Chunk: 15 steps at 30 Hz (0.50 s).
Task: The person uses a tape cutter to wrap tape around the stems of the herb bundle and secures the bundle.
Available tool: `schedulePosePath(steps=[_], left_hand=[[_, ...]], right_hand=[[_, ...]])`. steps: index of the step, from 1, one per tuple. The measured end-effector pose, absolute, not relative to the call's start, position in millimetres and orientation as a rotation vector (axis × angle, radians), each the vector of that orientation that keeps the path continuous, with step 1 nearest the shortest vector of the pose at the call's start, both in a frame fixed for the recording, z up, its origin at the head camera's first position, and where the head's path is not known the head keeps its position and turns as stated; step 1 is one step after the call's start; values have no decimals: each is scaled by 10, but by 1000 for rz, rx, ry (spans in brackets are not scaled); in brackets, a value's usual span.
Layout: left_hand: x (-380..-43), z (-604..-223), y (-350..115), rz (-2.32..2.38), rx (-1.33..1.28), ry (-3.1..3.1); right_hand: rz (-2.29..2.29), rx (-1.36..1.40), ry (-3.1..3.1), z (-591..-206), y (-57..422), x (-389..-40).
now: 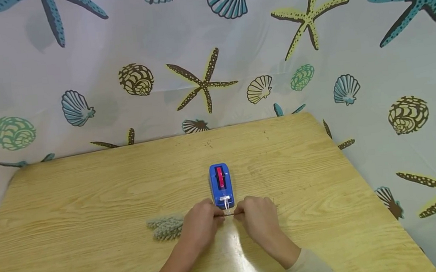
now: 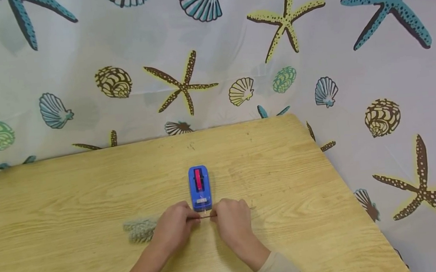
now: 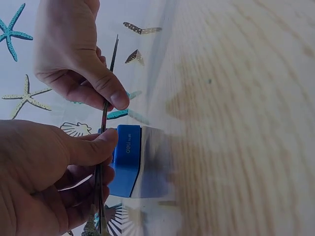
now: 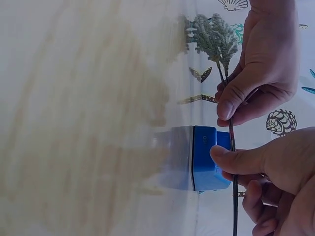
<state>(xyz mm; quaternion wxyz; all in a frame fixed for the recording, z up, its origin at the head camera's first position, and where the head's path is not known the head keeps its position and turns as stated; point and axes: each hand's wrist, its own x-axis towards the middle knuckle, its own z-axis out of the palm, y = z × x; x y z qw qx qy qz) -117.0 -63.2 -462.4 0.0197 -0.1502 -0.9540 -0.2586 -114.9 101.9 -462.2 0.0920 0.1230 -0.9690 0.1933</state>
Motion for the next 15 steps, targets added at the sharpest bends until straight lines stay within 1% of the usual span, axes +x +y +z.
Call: schedulePosePath(steps=[8,15], left_hand=[[-1174,-4613,-622,-818,-424,-2963],[-1161,-4604,-635,-853,-470,-3025]], right_hand=[[576,384,-2817,-4625,1014,-1162],[612,434,-2829,-4652,1029,-1157]])
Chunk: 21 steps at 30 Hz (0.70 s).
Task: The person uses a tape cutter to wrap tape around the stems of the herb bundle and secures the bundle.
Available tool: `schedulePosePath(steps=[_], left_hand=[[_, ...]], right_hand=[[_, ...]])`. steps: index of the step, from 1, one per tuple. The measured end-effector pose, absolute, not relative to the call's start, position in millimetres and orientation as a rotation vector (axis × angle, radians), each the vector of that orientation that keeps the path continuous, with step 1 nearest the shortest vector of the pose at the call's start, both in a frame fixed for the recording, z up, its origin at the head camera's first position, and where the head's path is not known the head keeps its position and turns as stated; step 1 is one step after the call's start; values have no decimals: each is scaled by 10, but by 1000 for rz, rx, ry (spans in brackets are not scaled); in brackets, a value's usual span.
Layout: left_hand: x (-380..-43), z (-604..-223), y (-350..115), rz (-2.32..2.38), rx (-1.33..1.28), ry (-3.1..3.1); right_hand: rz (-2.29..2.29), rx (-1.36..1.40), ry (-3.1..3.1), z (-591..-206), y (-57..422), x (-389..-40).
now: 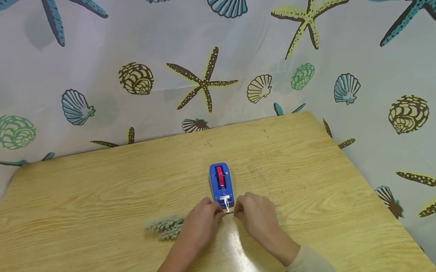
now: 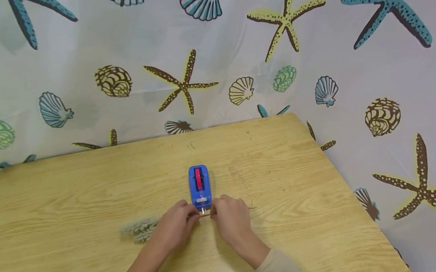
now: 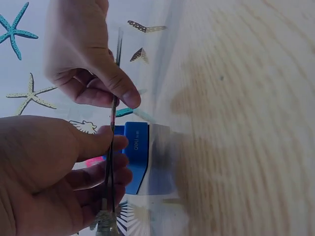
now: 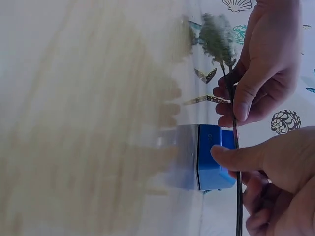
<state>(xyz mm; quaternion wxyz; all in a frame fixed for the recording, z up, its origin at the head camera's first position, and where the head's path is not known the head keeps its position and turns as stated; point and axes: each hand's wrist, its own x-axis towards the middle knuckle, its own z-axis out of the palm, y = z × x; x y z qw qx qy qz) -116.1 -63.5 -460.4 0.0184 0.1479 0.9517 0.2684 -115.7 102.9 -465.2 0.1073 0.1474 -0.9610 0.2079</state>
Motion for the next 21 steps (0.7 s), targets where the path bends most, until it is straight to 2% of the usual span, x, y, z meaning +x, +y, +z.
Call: schedulePosePath(steps=[9,21], left_hand=[[-1160,-4587,-653,810,481,2961],[-1171,-4551,-677,852,455,2906]], right_hand=[[666,638,-2937,-4635,1061,-1161],[597,553,-2934,-4588,1046,-1178]])
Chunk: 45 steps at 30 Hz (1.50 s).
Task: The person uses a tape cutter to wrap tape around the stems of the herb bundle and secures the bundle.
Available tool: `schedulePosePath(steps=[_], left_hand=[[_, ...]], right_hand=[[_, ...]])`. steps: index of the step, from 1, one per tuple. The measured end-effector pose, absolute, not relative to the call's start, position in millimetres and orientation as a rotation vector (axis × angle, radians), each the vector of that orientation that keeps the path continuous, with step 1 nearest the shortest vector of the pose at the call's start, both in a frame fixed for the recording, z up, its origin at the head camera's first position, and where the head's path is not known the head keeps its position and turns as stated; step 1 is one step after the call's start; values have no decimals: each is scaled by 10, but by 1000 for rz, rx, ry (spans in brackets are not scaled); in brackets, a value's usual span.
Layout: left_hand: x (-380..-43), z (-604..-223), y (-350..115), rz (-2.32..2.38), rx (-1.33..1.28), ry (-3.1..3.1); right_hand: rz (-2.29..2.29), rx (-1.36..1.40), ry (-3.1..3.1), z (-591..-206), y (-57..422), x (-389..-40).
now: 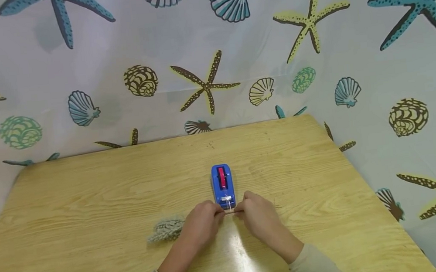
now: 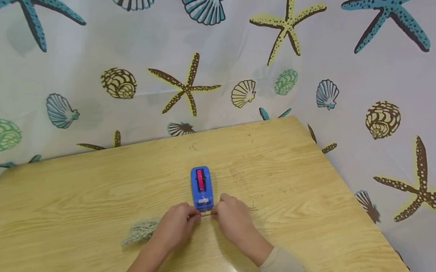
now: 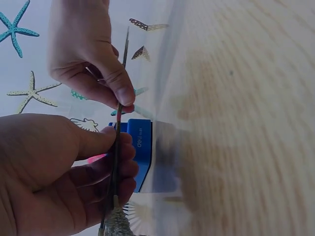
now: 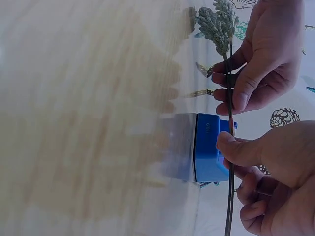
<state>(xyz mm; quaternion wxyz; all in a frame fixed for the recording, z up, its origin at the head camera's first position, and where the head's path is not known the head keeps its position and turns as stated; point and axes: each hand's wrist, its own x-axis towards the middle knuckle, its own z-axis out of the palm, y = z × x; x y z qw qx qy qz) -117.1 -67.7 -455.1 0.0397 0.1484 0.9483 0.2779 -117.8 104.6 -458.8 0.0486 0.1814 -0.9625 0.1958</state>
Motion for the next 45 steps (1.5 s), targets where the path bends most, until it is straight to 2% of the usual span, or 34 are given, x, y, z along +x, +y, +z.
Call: schedulePosePath(steps=[10,24,35,45], left_hand=[[-1241,-4580,-685,829,515,2852],[-1278,-4559,-737,946,465,2843],[-1295,-4554,-719,864,473,2909],[-1297,-4527,-709,853,472,2950]], right_hand=[[600,482,-2915,-4617,1034,-1211],[566,486,-2834,-4625,1008,-1274],[580,477,-2806,-4644,1007,-1315],[612,548,-2971,-4564,1059,-1303]])
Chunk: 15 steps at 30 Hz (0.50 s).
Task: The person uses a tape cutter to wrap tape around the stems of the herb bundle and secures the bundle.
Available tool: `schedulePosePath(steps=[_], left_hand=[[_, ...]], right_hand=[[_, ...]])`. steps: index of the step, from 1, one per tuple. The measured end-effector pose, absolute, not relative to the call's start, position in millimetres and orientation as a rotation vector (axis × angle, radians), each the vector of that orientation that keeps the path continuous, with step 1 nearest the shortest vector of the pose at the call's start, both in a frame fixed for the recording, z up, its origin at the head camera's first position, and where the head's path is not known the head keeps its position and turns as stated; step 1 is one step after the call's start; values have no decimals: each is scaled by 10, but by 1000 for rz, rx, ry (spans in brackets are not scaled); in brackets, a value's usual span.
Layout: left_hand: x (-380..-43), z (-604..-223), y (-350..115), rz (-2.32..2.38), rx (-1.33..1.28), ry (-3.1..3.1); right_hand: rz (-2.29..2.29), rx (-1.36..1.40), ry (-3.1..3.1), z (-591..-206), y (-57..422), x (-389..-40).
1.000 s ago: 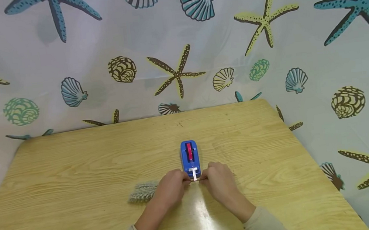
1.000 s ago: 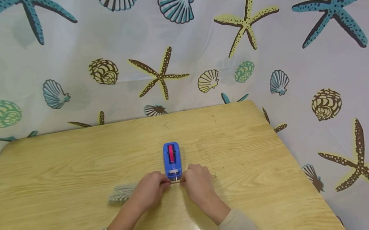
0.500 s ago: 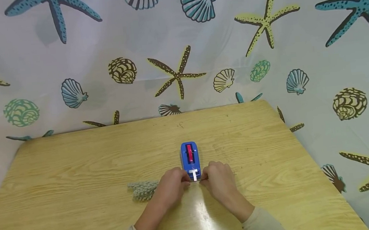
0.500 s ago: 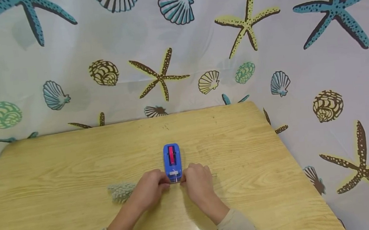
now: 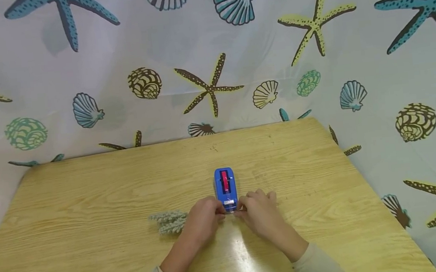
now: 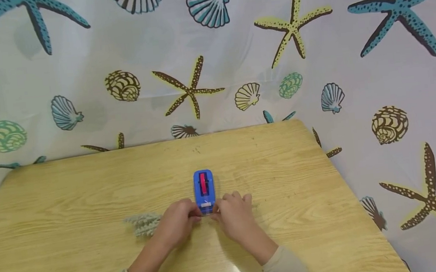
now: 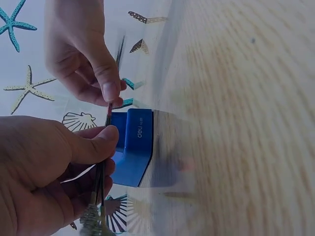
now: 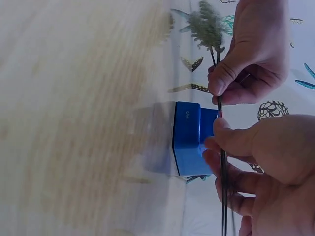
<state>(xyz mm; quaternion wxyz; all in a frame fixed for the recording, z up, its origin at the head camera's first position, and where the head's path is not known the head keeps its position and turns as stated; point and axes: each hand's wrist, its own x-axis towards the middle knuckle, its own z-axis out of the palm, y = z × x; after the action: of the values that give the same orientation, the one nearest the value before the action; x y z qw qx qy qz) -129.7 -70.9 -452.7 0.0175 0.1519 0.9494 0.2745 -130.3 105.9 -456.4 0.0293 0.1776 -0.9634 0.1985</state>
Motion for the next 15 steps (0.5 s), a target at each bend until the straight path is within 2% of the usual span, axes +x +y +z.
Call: schedulePosePath(steps=[6,15], left_hand=[[-1287,-4513,-736,820,459,2981],[-1315,-4536,-678,778,456,2904]], right_hand=[[585,613,-3022,-4545,1050,-1298],[531,517,-3025,-4518,1069,-1321]])
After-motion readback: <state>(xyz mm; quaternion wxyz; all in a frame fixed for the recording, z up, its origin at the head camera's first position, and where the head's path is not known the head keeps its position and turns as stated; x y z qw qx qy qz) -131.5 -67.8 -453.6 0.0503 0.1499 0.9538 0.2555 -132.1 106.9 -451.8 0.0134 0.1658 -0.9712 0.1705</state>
